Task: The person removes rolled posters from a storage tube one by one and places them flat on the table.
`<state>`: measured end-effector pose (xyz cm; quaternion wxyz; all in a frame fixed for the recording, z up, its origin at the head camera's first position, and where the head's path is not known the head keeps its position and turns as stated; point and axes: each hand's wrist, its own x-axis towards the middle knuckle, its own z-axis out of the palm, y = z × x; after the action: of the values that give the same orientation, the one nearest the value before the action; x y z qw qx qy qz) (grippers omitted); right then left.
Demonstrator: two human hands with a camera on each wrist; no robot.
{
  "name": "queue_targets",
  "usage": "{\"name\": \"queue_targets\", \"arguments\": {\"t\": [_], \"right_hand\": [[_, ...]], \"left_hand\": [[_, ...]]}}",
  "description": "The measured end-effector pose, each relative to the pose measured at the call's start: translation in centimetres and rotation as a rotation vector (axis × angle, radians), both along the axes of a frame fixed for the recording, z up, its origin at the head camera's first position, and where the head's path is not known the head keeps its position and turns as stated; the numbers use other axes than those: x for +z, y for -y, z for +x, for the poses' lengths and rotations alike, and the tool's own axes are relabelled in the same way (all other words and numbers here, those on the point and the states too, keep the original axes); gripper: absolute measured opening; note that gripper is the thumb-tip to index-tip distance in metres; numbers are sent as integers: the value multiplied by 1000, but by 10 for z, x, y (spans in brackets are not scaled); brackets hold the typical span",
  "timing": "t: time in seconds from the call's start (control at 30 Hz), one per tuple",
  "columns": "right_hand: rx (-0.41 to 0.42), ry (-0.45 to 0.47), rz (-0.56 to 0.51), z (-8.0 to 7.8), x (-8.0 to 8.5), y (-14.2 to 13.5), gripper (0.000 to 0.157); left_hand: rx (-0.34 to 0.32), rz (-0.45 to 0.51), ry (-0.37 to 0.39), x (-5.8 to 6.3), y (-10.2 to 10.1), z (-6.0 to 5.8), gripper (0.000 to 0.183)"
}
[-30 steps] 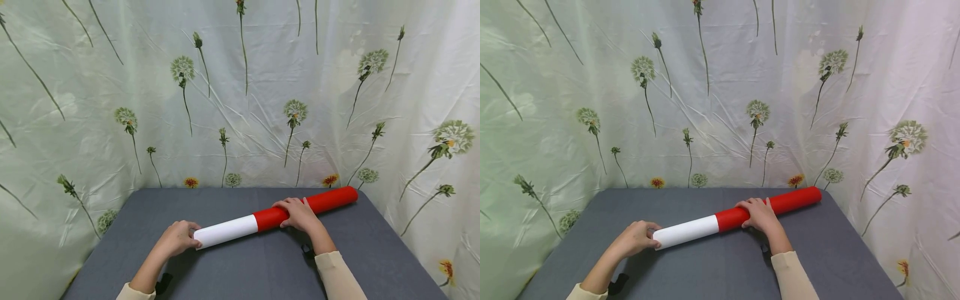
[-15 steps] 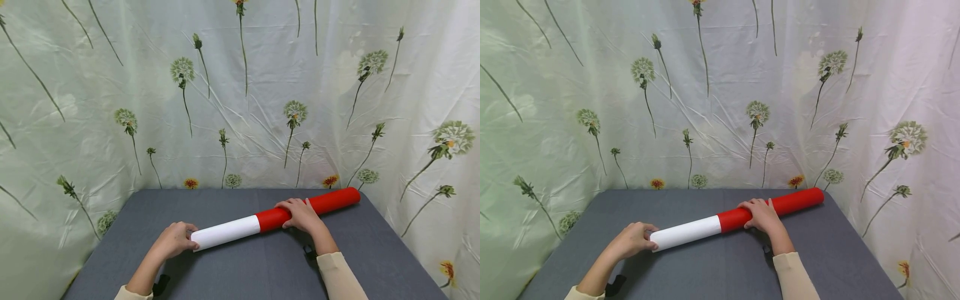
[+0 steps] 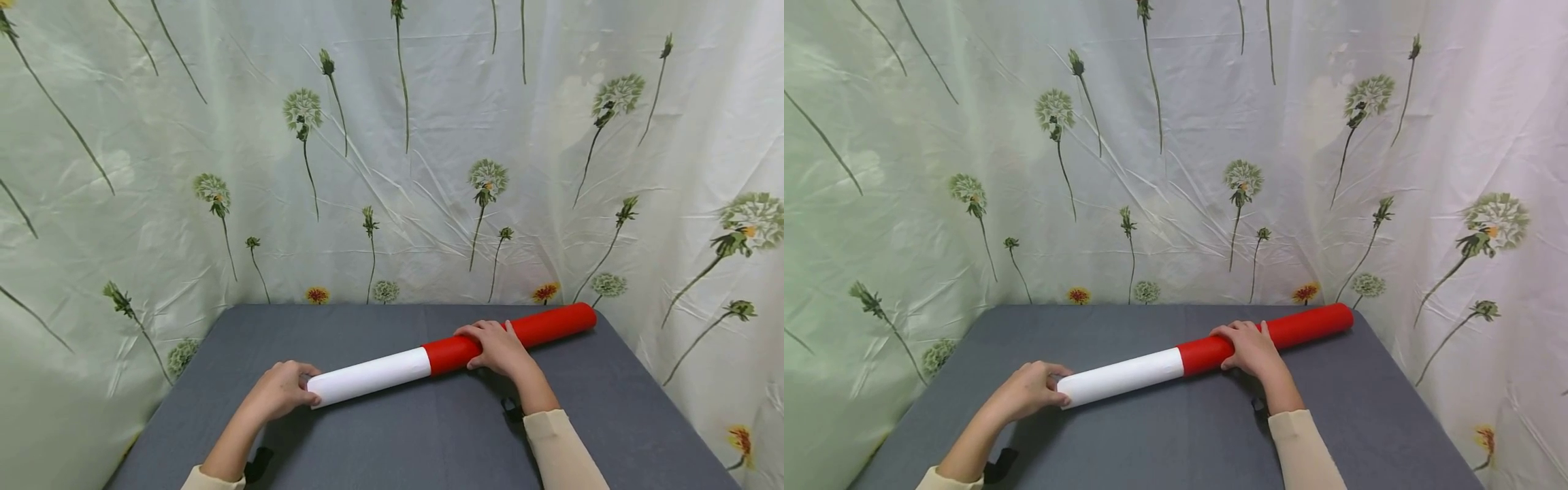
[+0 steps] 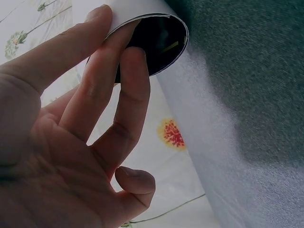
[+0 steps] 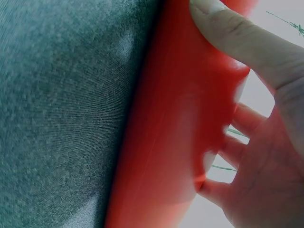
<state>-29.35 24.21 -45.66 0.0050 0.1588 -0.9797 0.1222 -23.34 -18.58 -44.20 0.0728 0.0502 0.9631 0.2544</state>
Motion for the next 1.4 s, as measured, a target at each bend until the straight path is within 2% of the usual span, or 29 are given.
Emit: {"name": "queue_targets", "arguments": {"t": [0.33,1.4], "right_hand": [[0,7,-4,0,-1,0,63],[9,4,-21,0,0,0,64]], "left_hand": [[-4,20,-14,-4,8,3,43],[1,-13,-6,0,22,6,45]]}}
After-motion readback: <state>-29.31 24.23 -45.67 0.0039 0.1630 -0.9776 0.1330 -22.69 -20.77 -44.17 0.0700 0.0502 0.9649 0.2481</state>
